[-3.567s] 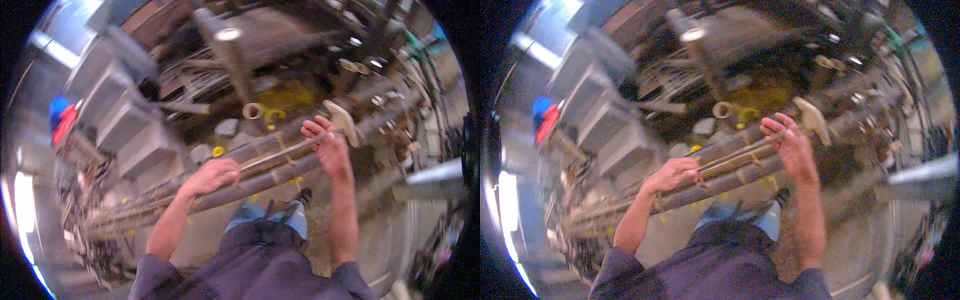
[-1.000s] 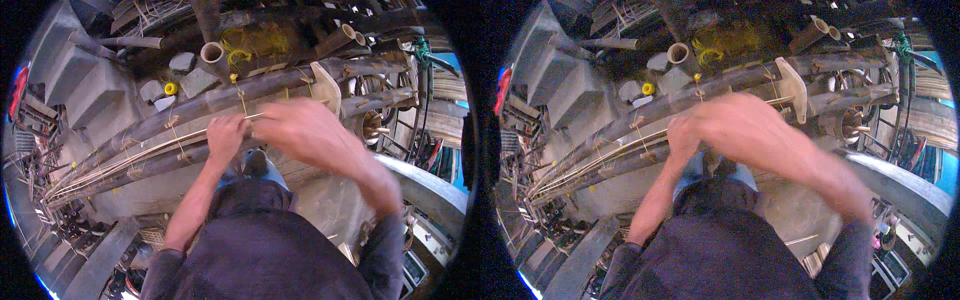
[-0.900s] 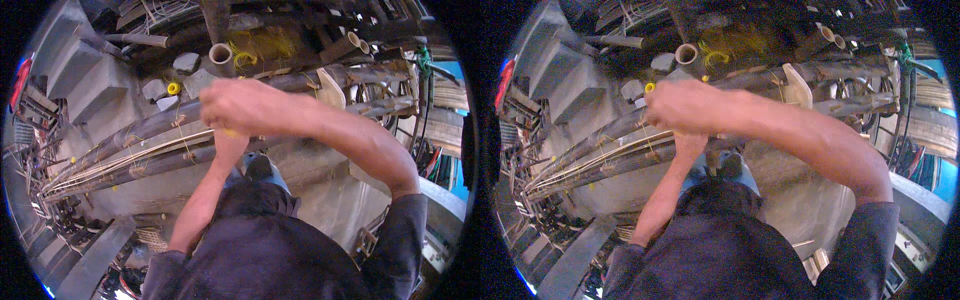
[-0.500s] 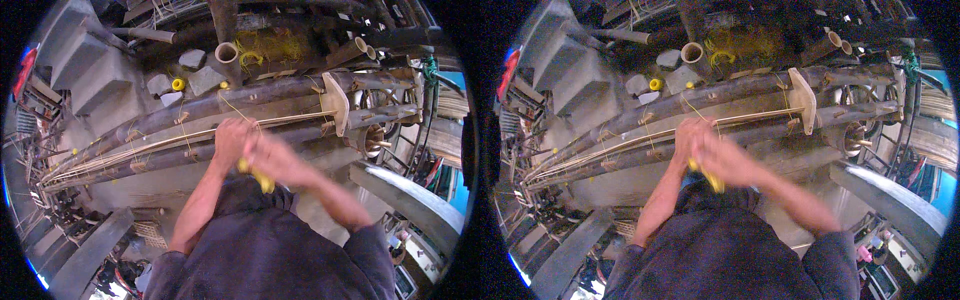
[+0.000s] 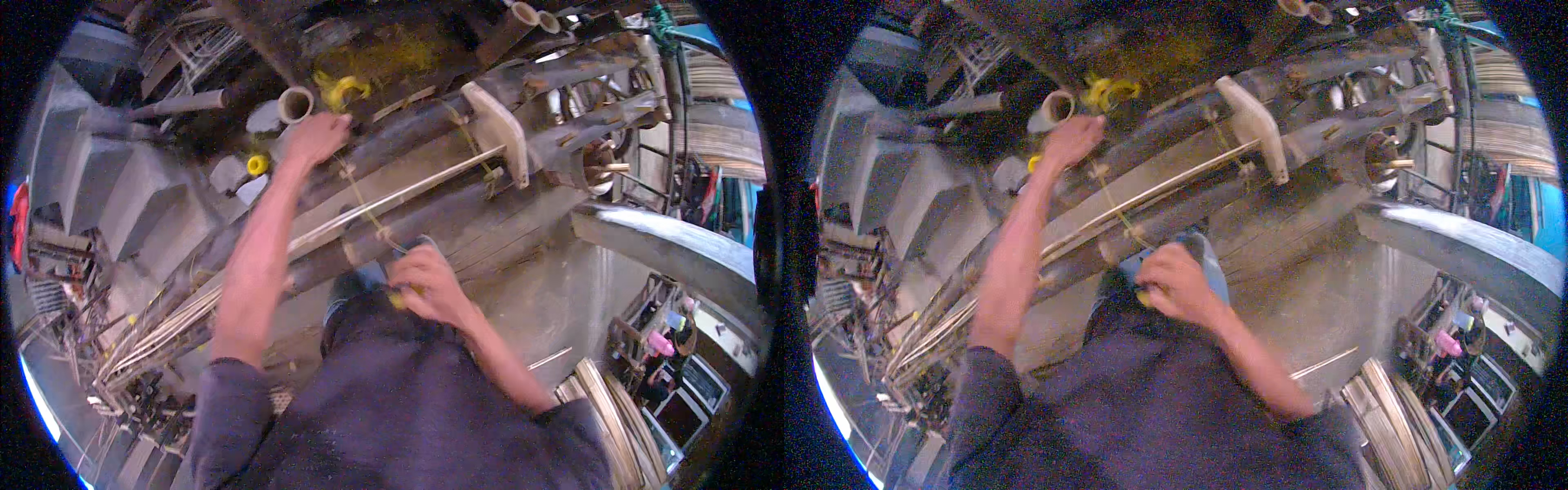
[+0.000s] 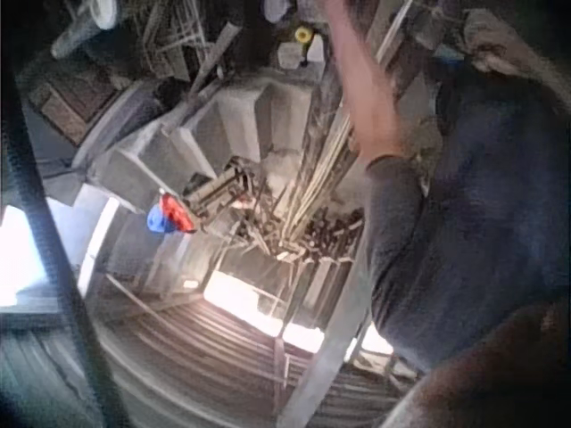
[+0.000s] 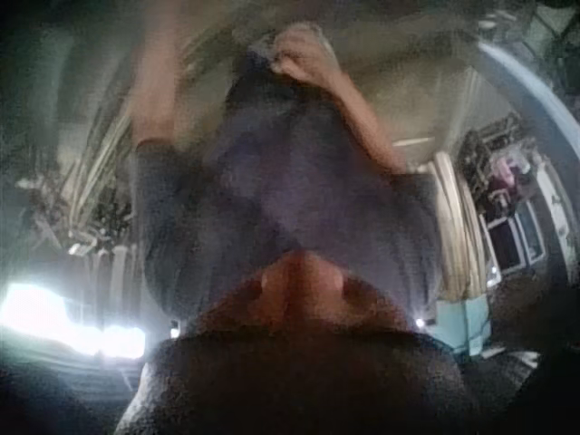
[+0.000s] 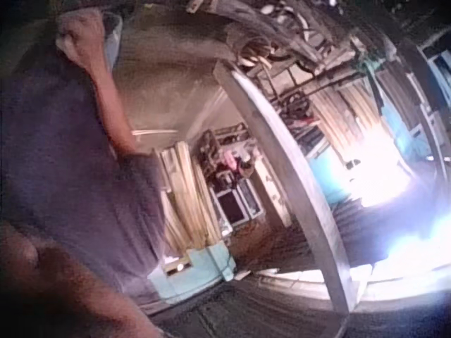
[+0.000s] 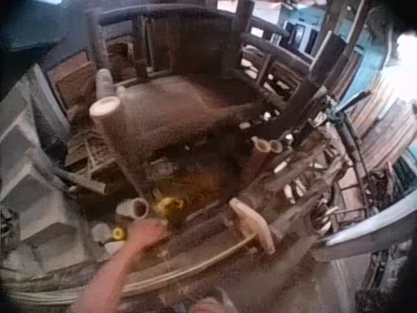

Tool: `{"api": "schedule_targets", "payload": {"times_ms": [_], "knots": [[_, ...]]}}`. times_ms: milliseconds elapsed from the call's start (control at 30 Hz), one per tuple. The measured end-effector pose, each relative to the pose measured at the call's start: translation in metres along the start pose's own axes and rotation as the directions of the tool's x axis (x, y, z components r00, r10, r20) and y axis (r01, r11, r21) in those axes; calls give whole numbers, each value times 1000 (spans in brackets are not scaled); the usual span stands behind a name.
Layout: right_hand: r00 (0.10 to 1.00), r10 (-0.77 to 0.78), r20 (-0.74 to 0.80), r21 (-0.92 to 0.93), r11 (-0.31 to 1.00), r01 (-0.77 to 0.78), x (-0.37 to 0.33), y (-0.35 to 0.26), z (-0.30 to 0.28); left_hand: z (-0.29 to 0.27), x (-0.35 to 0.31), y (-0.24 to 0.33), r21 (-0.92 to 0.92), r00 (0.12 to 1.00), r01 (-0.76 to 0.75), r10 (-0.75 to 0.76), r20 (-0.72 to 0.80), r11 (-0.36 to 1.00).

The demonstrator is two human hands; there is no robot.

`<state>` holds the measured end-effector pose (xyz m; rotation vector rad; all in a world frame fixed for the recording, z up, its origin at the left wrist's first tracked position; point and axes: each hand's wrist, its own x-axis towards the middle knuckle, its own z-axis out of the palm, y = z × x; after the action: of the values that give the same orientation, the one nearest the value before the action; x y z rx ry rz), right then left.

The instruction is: The person repeatedly ties yellow rope around a long wooden piece clamped to a workbench. They walk along the length of the wood to reach different sections, securing the rope at multiple points.

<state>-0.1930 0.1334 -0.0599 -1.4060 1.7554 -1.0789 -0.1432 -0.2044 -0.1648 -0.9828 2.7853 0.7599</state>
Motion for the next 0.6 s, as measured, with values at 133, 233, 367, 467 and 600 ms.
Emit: {"api": "schedule_targets", "payload": {"times_ms": [133, 233, 367, 467, 600], "knots": [[843, 298, -447, -238, 869, -434, -97, 50, -30, -89, -21, 88, 342, 970, 5, -88, 228, 940], [640, 624, -448, 91, 744, -662, -172, 110, -35, -71, -36, 153, 142, 865, -498, 478, 154, 855], [591, 768, -245, 213, 638, -740, -191, 149, -58, -30, -32, 167, 163, 566, -823, 807, 169, 544], [726, 684, -78, 132, 728, -672, -160, 139, -89, -98, -32, 123, 234, 643, -761, 751, 150, 605], [813, 555, -174, 358, 805, -473, -79, 105, -101, -143, -62, 96, 135, 944, -114, 150, -293, 984]]}}
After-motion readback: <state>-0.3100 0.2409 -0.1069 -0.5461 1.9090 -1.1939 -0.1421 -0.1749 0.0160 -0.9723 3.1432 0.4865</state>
